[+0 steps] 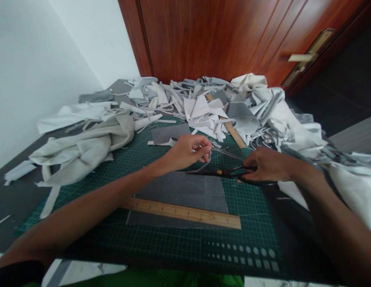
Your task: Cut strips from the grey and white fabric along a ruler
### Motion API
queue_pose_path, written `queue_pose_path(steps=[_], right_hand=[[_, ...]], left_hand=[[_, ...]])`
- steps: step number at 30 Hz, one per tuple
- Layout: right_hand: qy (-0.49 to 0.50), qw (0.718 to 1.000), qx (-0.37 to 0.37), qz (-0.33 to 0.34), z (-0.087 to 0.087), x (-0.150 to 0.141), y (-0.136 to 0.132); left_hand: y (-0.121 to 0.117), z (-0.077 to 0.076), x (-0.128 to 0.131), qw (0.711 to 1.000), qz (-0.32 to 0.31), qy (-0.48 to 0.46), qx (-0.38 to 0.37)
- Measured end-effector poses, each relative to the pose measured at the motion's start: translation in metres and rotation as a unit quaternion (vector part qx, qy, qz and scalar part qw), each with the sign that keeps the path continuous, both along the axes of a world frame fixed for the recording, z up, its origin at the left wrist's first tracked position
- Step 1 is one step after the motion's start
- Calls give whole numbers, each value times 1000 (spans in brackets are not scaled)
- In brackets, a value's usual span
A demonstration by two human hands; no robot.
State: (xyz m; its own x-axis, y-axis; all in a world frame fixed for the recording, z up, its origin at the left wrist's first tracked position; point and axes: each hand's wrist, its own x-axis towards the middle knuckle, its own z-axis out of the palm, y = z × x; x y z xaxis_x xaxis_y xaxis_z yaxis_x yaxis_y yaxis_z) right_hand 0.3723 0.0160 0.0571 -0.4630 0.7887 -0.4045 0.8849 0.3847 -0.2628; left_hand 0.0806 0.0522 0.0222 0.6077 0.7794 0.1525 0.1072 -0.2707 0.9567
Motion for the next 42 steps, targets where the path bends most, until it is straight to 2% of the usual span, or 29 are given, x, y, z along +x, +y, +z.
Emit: queue_pose_path(steps=[15,28,30,34,42], right_hand=[[-10,996,88,25,6,-2,-6],[-8,994,106,32,3,2,-4],[-3,995,97,35,3,2,-2],[-4,994,105,24,2,2,2],[-44,979,195,-32,-19,12,22]], left_hand=[[2,11,-5,1000,20,2,6],[5,15,-7,1000,25,-11,11],[6,16,-8,999,32,-4,37],[12,17,-13,988,61,45,136],[40,30,-47,933,130,212,261]])
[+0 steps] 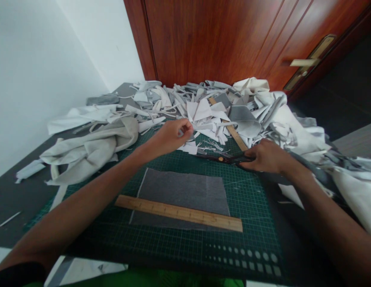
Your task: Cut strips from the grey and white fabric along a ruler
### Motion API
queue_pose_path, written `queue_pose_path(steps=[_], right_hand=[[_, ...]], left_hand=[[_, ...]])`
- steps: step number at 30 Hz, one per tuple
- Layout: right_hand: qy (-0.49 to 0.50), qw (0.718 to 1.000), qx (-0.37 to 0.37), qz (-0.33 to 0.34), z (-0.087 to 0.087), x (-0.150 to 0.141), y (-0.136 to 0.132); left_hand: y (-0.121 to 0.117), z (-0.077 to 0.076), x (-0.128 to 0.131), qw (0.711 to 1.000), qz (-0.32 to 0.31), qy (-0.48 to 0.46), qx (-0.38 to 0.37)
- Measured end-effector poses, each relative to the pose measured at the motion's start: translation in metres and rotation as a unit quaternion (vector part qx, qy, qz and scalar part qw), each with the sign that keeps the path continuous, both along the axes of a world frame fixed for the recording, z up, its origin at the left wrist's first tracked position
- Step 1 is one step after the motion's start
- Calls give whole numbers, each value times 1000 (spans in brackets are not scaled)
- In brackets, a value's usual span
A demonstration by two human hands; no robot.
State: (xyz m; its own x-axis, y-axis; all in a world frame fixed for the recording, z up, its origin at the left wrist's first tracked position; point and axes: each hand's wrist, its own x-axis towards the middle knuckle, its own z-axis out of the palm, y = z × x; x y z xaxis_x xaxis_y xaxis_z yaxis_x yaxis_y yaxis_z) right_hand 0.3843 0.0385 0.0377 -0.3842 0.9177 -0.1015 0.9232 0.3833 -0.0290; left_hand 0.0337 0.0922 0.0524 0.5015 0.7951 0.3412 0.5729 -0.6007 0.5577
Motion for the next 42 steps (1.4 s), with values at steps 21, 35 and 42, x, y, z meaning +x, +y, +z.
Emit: queue_pose_path(steps=[21,35,42], right_hand=[[129,986,-16,102,-40,27,29],[191,978,-29,84,-46,29,30],[196,976,-25,87,-45,28,29]], left_hand=[[-98,-23,-68,976,-113,181,40],[-132,-52,-30,942,-252,222,-7],[-114,-57,-27,952,-210,222,16]])
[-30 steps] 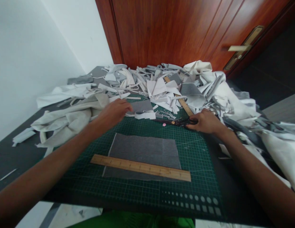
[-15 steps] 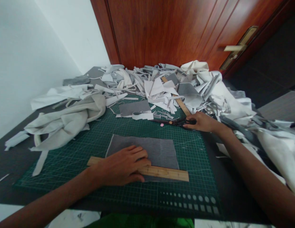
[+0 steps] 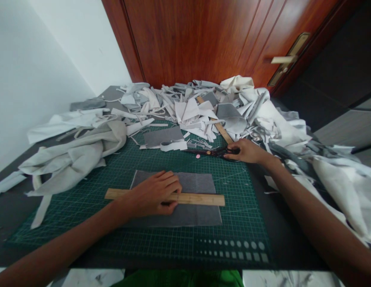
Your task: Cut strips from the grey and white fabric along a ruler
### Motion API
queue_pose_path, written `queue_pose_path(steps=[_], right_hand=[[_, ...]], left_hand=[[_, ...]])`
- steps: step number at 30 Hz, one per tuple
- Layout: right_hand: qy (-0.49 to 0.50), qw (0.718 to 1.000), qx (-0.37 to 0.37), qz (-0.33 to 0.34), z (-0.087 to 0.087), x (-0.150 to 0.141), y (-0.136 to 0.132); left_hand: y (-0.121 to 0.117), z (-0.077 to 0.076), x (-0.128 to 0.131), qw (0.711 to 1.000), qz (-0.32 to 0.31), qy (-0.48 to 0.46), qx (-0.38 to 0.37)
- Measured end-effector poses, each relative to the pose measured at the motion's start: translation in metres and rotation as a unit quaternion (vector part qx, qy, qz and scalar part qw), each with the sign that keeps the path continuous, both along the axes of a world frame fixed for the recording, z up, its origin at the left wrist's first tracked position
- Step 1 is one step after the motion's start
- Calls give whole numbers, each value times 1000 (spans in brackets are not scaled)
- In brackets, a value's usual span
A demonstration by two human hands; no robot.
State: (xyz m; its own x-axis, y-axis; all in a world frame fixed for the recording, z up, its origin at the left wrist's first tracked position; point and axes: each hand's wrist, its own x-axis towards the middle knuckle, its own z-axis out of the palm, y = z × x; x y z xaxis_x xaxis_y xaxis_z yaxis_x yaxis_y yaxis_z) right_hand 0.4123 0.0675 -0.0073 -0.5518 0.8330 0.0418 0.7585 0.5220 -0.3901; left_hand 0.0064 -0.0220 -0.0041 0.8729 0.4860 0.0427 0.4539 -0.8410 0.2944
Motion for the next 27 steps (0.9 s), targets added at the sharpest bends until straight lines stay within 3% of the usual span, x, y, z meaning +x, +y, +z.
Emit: queue_pose_path(steps=[6,14,18,27], right_hand=[[13,1000,9,-1,-1,-1,0],[13,1000,14,0,-1,-2,-1],[11,1000,11,-6,-1,-2,-1],[9,1000,8,-13,-2,-1,0]], left_hand=[[16,5,2,998,65,-19,-1],[14,8,0,990,118,29,-76],[7,12,1,979,172,57,-91],[-26,22,12,941,284,184,-14]])
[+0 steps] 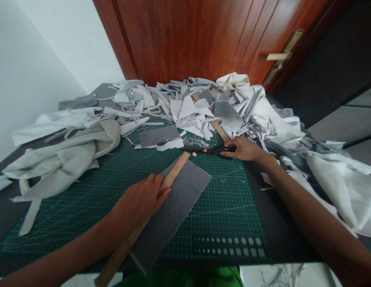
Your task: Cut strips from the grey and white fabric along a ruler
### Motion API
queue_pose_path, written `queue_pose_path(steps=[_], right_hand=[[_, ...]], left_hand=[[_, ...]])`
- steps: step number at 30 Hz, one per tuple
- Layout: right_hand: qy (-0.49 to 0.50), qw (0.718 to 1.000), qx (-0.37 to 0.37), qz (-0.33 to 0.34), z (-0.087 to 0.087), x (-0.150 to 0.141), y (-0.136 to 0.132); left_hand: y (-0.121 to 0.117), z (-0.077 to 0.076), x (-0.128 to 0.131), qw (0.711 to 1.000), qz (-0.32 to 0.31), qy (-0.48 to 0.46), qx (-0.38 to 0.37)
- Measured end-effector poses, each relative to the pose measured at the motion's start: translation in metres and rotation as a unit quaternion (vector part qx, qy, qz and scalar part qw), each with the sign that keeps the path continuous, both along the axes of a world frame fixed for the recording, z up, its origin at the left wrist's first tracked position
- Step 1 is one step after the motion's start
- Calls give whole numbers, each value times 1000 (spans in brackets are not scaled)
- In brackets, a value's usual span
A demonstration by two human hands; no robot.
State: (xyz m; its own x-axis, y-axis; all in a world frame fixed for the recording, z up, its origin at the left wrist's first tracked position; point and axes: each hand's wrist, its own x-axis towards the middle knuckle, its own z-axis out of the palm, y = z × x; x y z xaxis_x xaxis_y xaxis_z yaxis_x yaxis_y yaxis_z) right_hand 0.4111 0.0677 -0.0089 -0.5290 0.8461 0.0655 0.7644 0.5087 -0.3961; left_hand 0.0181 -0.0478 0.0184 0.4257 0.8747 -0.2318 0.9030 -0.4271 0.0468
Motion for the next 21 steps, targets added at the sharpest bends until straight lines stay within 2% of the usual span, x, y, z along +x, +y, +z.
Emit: queue_pose_path(steps=[5,10,12,13,16,17,19,21], right_hand=[[4,1000,-2,1,0,1,0],[-1,1000,9,7,-2,3,1],[-2,1000,6,8,-2,3,1],[-2,1000,5,9,-2,3,1],[2,1000,8,12,-2,3,2],[4,1000,10,12,-3,3,2],[6,1000,13,12,-4,4,3],[10,1000,18,13,-5,4,4]], left_hand=[[-11,4,2,998,20,56,-15],[-13,8,-6,997,-17,65,-37],[-9,9,-13,996,-67,28,-45],[-6,9,-17,992,-111,-11,-59],[6,6,-27,946,-265,-160,-93],[11,3,-30,929,-299,-196,-91],[20,-3,-35,904,-345,-235,-90],[29,-10,-39,891,-365,-250,-101]])
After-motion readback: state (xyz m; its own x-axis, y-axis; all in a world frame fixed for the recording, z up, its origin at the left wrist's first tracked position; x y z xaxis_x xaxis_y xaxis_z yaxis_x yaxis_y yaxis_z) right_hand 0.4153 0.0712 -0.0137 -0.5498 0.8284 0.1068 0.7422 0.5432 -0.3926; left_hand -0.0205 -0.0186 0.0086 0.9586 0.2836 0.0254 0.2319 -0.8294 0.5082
